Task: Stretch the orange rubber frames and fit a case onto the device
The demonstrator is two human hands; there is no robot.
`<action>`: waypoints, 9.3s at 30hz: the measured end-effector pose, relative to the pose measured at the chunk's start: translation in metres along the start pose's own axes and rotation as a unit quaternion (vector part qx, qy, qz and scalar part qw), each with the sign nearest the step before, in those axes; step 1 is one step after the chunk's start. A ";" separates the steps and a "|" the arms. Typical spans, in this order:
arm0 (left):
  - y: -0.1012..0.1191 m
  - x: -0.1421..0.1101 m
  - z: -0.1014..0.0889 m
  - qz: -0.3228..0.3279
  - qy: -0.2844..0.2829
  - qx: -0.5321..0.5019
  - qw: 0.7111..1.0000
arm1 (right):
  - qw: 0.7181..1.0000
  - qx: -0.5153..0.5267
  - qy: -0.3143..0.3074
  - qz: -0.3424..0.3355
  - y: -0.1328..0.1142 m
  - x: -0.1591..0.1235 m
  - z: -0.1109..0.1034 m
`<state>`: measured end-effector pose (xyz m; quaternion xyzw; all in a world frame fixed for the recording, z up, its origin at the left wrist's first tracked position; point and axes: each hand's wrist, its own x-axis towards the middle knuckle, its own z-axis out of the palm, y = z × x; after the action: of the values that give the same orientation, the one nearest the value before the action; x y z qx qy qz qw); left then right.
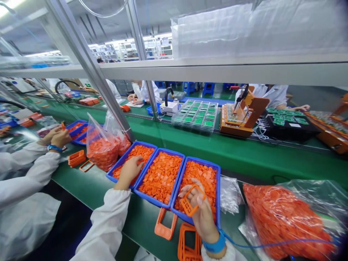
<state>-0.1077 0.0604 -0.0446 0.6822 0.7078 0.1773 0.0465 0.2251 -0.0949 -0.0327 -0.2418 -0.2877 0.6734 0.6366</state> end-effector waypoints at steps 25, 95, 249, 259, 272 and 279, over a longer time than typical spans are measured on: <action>-0.002 -0.002 0.008 -0.033 0.015 -0.032 0.999 | 0.993 0.092 0.070 0.024 0.001 -0.013 -0.017; 0.106 -0.052 0.023 0.143 -0.169 -0.038 0.974 | 0.995 -0.073 0.047 -0.054 0.015 -0.014 -0.033; 0.186 -0.118 -0.024 0.164 -0.146 -0.483 0.848 | 0.984 -0.068 0.072 -0.146 0.007 -0.012 -0.032; 0.185 -0.118 -0.024 0.145 -0.162 -0.492 0.843 | 0.980 -0.093 0.066 -0.160 0.006 -0.013 -0.032; 0.180 -0.119 -0.021 0.141 -0.165 -0.465 0.858 | 0.979 -0.099 0.060 -0.170 0.008 -0.013 -0.033; 0.185 -0.111 -0.038 0.234 -0.209 -0.410 0.856 | 0.981 -0.114 0.041 -0.154 0.007 -0.017 -0.031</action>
<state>0.0635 -0.0542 0.0298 0.7679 0.3636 0.3107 0.4262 0.2429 -0.1091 -0.0604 -0.2928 -0.3700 0.5195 0.7123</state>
